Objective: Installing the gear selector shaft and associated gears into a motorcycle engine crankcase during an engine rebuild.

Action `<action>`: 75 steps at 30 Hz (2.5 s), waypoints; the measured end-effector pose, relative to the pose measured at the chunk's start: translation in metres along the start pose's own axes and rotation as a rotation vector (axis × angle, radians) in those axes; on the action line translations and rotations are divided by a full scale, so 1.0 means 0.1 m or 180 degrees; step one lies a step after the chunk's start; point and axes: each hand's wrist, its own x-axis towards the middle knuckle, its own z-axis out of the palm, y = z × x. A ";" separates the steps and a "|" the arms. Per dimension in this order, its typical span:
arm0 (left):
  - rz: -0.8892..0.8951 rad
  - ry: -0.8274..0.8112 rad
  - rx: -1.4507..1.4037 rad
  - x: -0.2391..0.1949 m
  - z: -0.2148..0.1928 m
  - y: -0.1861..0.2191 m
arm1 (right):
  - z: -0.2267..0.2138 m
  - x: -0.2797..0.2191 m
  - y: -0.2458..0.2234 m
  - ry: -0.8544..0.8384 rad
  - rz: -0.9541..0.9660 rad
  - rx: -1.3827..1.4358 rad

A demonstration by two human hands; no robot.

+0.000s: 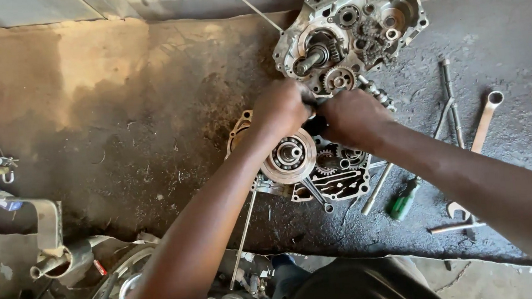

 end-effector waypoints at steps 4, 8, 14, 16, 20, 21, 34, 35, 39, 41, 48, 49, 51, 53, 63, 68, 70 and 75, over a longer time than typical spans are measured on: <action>-0.0382 0.0019 -0.0319 -0.29 -0.40 0.12 | 0.04 0.07 -0.01 -0.0037 -0.0069 -0.0276; -0.0297 0.0512 -0.1126 -0.58 -0.60 -0.07 | 0.03 0.12 -0.05 -0.0124 -0.0244 -0.0220; 0.0002 0.1548 -0.2308 -0.89 -0.18 -0.22 | 0.16 0.28 -0.15 0.0079 -0.0747 -0.0482; 0.0147 0.1814 -0.2423 -0.79 0.05 -0.30 | 0.19 0.34 -0.12 0.0017 -0.0773 -0.0388; 0.0333 0.2261 -0.2497 -0.76 0.15 -0.32 | 0.11 0.44 0.12 -0.0184 -0.1237 -0.0100; 0.0348 0.2268 -0.2502 -0.76 0.17 -0.32 | 0.15 0.47 0.17 -0.0173 -0.1231 -0.0111; 0.0398 0.2343 -0.2585 -0.75 0.17 -0.27 | -0.05 0.17 0.17 -0.0156 -0.1642 -0.0715; 0.0446 0.2358 -0.2572 -0.76 0.16 -0.25 | -0.05 0.18 0.16 -0.0111 -0.1757 -0.0817; 0.0378 0.2493 -0.2476 -0.70 0.19 -0.31 | -0.16 0.25 0.19 -0.0202 -0.1850 -0.0248; 0.0286 0.2413 -0.2627 -0.69 0.23 -0.35 | -0.22 0.20 0.20 -0.0394 -0.1784 0.0083; 0.0185 0.2406 -0.2813 -0.71 0.22 -0.36 | -0.41 -0.03 -0.09 -0.0385 -0.1731 -0.0482; 0.0180 0.2369 -0.2766 -0.71 0.22 -0.37 | -0.39 0.00 -0.11 -0.0381 -0.1763 -0.0568; 0.0163 0.2327 -0.2728 -0.71 0.22 -0.37 | -0.32 0.05 -0.13 -0.0392 -0.1796 -0.0654; 0.0259 0.2319 -0.2750 -0.74 0.23 -0.35 | -0.20 0.02 -0.14 -0.0397 -0.1793 -0.0747; 0.0276 0.2138 -0.2464 -0.79 0.10 -0.26 | -0.10 0.23 0.25 -0.0145 -0.1758 -0.0078; 0.0214 0.2253 -0.2420 -0.76 0.14 -0.29 | -0.16 -0.10 0.23 0.0246 -0.1747 -0.0711; 0.0166 0.2264 -0.2453 -0.77 0.14 -0.30 | 0.07 0.01 0.31 0.0396 -0.1756 -0.0899; 0.0114 0.2340 -0.2505 -0.74 0.16 -0.29 | 0.65 0.30 0.48 0.0788 -0.1527 -0.0785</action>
